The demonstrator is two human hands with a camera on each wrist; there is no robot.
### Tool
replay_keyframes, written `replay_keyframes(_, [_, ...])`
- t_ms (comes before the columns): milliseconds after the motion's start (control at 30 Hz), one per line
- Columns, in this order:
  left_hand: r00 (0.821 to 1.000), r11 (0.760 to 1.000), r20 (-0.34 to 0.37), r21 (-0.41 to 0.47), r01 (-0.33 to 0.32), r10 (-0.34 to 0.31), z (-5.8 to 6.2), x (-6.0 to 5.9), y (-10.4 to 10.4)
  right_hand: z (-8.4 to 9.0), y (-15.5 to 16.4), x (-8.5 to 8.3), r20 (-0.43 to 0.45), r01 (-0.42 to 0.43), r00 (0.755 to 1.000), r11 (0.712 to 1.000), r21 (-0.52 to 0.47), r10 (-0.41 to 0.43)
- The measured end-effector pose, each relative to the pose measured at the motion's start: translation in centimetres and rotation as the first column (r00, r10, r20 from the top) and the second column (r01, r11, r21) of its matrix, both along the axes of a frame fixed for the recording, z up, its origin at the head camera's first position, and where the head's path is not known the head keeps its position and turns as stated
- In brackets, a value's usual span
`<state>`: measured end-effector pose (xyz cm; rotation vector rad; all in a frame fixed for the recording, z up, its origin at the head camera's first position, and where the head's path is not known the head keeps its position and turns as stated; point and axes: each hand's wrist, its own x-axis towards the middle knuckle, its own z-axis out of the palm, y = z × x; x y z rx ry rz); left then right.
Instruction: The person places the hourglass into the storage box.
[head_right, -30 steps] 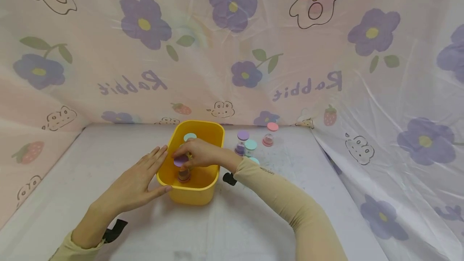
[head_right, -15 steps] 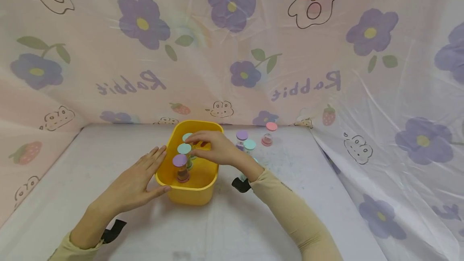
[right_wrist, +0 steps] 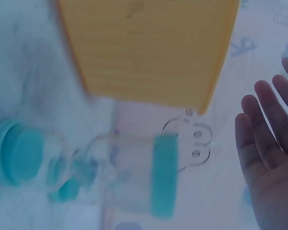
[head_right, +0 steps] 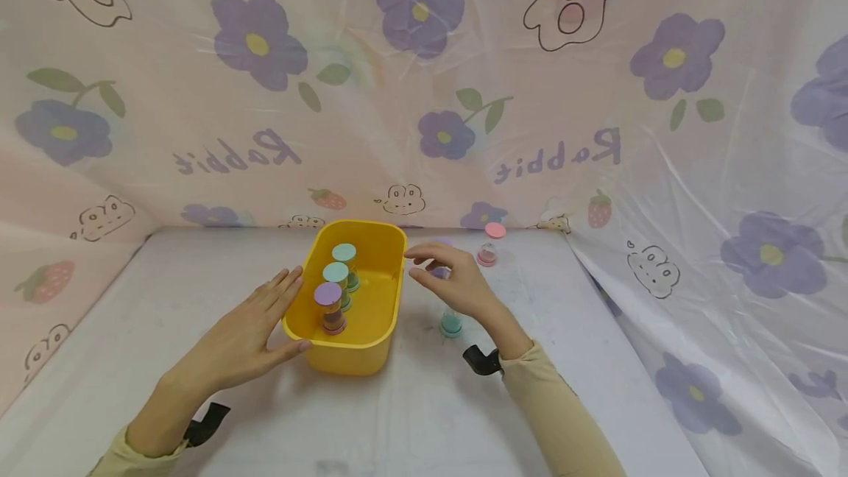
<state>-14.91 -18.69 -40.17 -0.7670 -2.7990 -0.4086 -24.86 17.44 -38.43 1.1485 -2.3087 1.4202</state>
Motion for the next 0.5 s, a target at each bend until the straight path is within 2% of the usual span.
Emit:
replay_keyframes(100, [1.000, 1.000, -0.007, 0.004, 0.000, 0.000, 0.0, 0.0, 0.0, -0.6, 1.5, 0.3, 0.008, 0.055, 0.998, 0.998, 0.005, -0.055])
replay_keyframes(300, [1.000, 1.000, 0.005, 0.004, -0.001, 0.001, 0.1, 0.1, 0.0, -1.6, 4.2, 1.0, 0.079, 0.148, 0.985, 0.988, 0.035, -0.150])
replay_keyframes(500, [1.000, 1.000, 0.007, 0.006, -0.002, 0.002, 0.1, 0.1, 0.1, -2.9, 6.0, 1.9, 0.140, 0.163, 0.975, 0.983, 0.085, -0.174])
